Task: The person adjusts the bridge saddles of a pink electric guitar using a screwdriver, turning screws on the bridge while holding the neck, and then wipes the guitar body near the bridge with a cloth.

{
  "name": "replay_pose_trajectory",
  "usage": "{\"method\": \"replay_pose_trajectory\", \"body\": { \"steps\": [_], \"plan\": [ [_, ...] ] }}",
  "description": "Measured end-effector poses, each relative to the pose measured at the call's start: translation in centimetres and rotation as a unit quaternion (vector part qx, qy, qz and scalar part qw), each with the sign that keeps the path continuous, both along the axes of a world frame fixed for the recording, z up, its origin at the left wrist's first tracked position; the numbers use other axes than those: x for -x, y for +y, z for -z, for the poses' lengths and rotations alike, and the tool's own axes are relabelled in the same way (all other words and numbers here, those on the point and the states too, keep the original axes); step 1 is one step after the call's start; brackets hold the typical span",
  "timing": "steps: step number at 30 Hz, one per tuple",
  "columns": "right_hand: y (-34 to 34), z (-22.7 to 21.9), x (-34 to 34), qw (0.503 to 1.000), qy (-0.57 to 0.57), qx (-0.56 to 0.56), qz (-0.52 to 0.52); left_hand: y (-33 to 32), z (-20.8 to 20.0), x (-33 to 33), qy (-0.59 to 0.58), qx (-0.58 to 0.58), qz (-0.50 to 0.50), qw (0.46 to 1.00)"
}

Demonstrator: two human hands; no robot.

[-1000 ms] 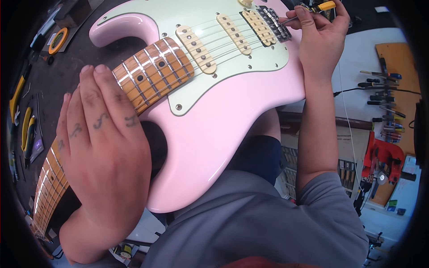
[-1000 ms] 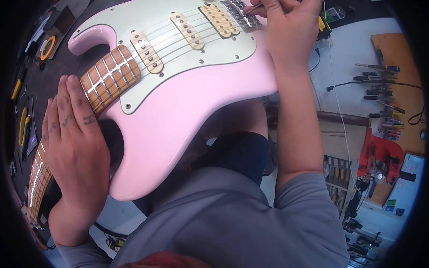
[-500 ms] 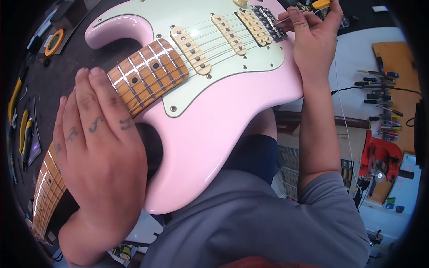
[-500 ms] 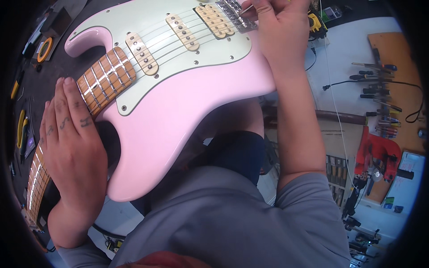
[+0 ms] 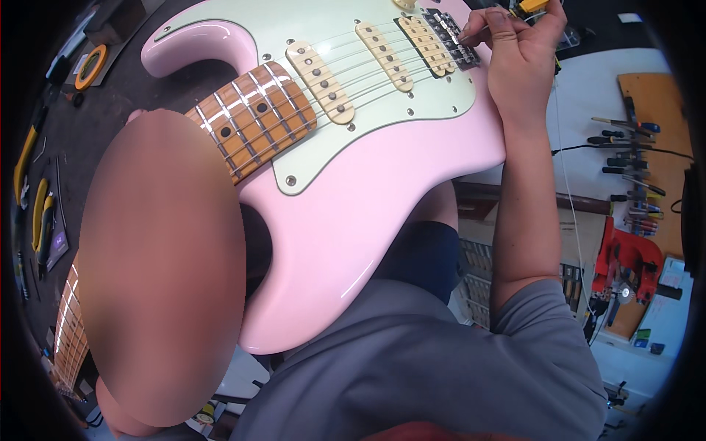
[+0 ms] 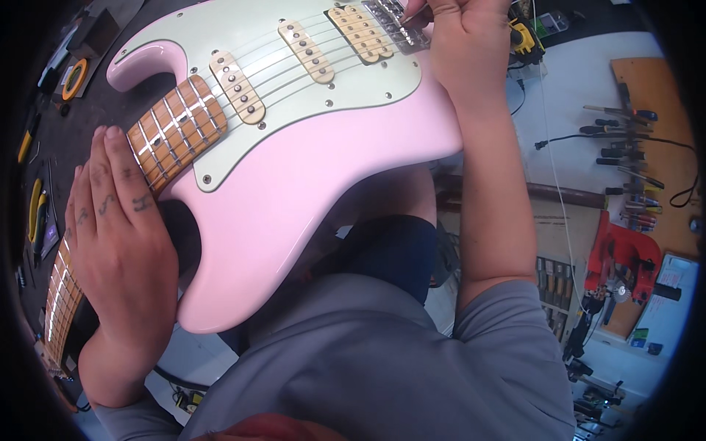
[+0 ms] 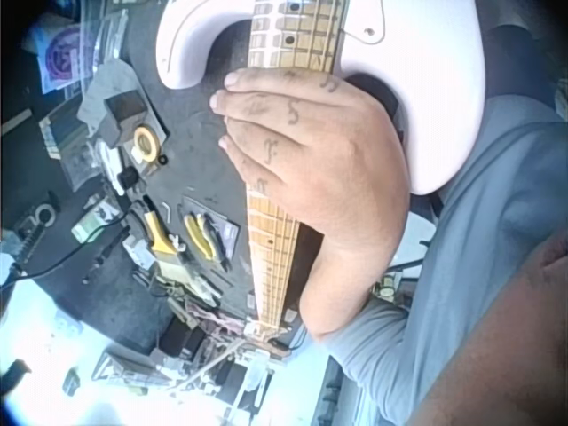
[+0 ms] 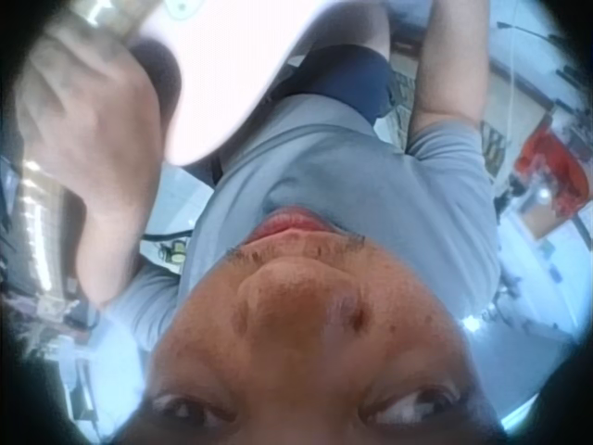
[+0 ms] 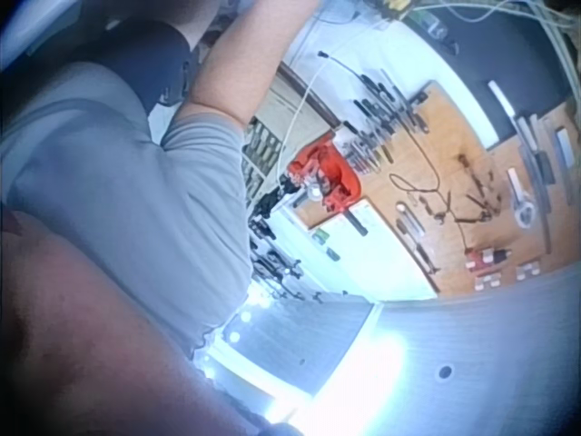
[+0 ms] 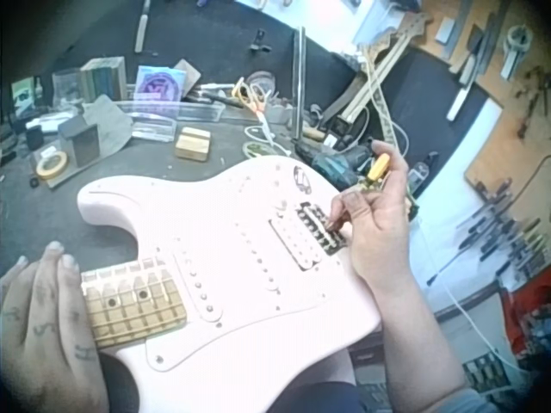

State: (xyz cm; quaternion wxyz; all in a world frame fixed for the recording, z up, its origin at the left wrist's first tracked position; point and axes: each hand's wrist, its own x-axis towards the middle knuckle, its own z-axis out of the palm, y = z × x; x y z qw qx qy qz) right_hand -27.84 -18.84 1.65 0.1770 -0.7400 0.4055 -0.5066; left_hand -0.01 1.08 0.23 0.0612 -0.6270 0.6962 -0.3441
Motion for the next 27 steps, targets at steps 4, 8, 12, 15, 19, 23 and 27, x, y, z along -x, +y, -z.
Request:
{"method": "replay_pose_trajectory", "body": {
  "steps": [4, 8, 12, 15, 19, 23, 27],
  "plan": [
    [-0.3, 0.1, 0.2, 0.999, -0.025, -0.010, -0.023, 0.0, 0.0, 0.2, 0.001, -0.004, -0.005, 1.000],
    [0.6, -0.2, -0.1, 1.000, -0.017, -0.013, -0.007, 0.0, 0.1, 0.1, 0.004, -0.004, -0.002, 1.000],
    [-0.8, 0.0, 1.1, 0.997, -0.027, 0.077, 0.016, -0.4, -0.3, 0.3, 0.009, -0.008, -0.001, 1.000],
    [-0.9, -1.1, 1.7, 0.997, -0.053, 0.055, -0.006, -0.3, -0.6, -0.2, 0.012, -0.001, 0.005, 1.000],
    [-1.8, -0.5, 2.3, 0.993, -0.102, 0.051, -0.042, 0.2, -0.5, -0.8, 0.052, 0.016, 0.016, 0.998],
    [-0.8, -0.8, 3.2, 0.993, -0.114, -0.019, 0.039, -0.2, -0.6, -0.6, 0.175, -0.015, 0.065, 0.982],
    [0.8, -0.9, 2.9, 0.972, 0.076, 0.201, 0.096, 3.8, -4.1, -4.2, 0.318, -0.012, 0.088, 0.944]
  ]
}}
